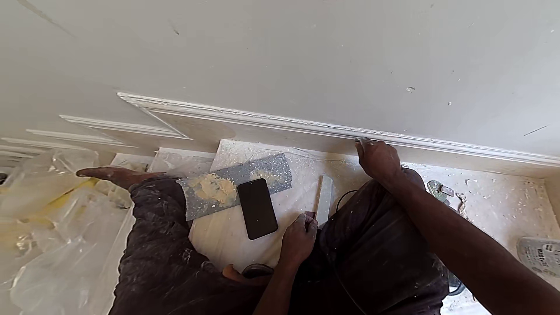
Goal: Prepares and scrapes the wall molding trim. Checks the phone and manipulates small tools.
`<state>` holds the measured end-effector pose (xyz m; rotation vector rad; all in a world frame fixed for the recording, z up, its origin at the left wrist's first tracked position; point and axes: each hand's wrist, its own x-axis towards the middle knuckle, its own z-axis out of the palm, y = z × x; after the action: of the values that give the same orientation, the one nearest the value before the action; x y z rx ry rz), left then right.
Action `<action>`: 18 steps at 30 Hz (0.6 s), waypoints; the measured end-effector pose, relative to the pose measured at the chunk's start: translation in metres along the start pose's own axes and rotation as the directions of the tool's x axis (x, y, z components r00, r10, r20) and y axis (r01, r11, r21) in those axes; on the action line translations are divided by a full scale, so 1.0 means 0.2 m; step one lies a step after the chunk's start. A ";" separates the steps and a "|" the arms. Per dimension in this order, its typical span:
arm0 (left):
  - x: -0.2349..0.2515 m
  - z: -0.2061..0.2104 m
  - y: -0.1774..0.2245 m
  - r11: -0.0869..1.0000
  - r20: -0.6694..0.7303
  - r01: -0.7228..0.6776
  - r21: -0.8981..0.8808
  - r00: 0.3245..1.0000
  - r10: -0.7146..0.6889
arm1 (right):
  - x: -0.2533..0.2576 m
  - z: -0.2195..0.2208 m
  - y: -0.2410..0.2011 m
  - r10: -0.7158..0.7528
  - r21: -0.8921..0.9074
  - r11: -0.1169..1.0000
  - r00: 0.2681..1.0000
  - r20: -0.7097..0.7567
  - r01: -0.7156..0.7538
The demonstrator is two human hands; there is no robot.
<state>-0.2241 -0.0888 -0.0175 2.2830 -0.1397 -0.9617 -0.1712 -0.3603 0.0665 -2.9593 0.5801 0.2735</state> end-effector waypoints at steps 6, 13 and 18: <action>0.00 0.00 0.02 1.000 0.019 -0.001 0.001 1.000 0.001 | 0.03 -0.03 0.01 0.014 -0.038 0.999 0.998 -0.062 -0.016; 0.01 -0.01 0.00 1.000 0.014 0.000 -0.010 1.000 0.001 | 0.14 -0.04 -0.35 -0.082 0.017 0.997 0.995 0.053 0.082; 0.00 -0.02 0.00 0.999 0.035 0.001 -0.033 0.999 0.000 | 0.03 -0.05 -0.25 -0.071 0.044 0.997 0.997 0.016 0.071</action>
<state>-0.2208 -0.0876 -0.0156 2.2371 -0.1370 -0.9975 -0.1447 -0.3185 0.0779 -2.9256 0.4715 0.2767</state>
